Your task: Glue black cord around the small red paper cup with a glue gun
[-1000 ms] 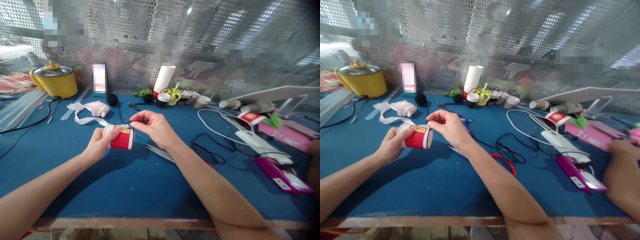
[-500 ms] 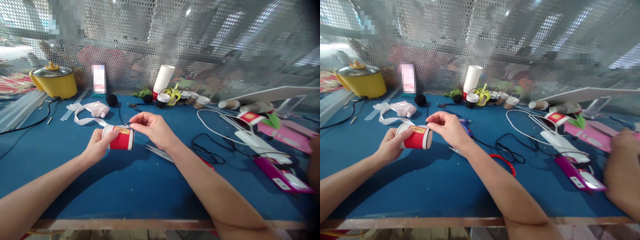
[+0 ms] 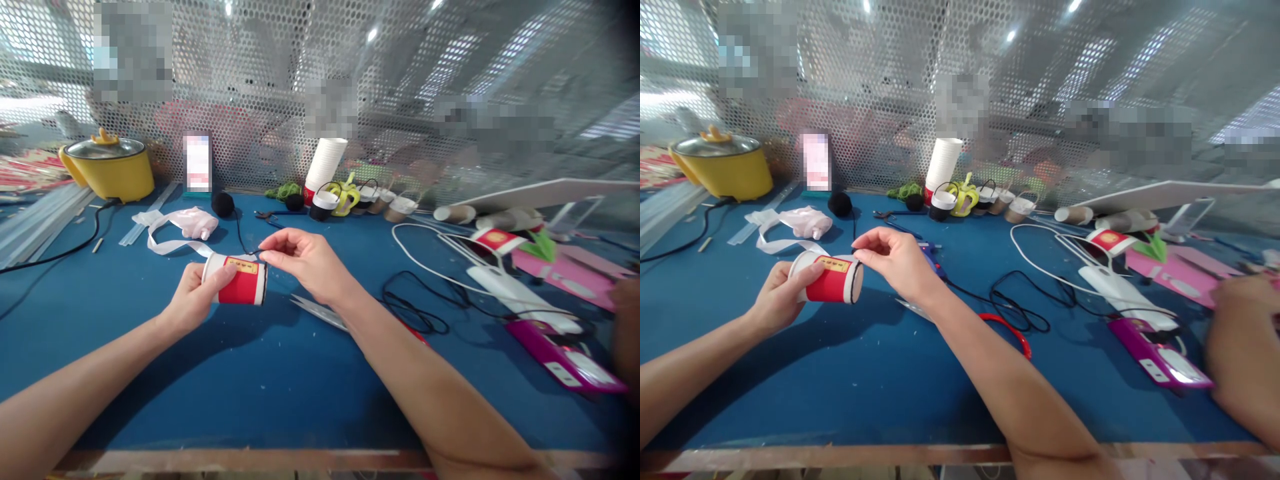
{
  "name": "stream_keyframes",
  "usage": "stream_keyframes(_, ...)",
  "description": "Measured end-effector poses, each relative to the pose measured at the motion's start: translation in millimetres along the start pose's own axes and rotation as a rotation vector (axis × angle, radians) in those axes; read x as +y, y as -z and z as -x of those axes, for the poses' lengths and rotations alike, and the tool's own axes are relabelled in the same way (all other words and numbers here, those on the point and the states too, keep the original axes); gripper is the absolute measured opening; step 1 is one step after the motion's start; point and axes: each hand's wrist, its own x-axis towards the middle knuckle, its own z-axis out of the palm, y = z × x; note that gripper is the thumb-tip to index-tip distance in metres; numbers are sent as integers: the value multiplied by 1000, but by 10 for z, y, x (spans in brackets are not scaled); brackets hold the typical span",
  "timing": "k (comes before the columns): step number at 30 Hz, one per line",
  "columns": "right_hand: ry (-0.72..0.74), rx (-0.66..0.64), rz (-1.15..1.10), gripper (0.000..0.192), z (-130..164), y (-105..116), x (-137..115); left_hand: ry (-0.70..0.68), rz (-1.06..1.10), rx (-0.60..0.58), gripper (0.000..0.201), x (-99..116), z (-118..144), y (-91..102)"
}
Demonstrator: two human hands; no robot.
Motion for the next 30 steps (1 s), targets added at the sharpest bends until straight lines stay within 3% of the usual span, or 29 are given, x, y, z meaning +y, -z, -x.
stream_keyframes(30,-33,-4,-19,9,4,-20,-33,-49,17,-55,31,1,-3,-12)
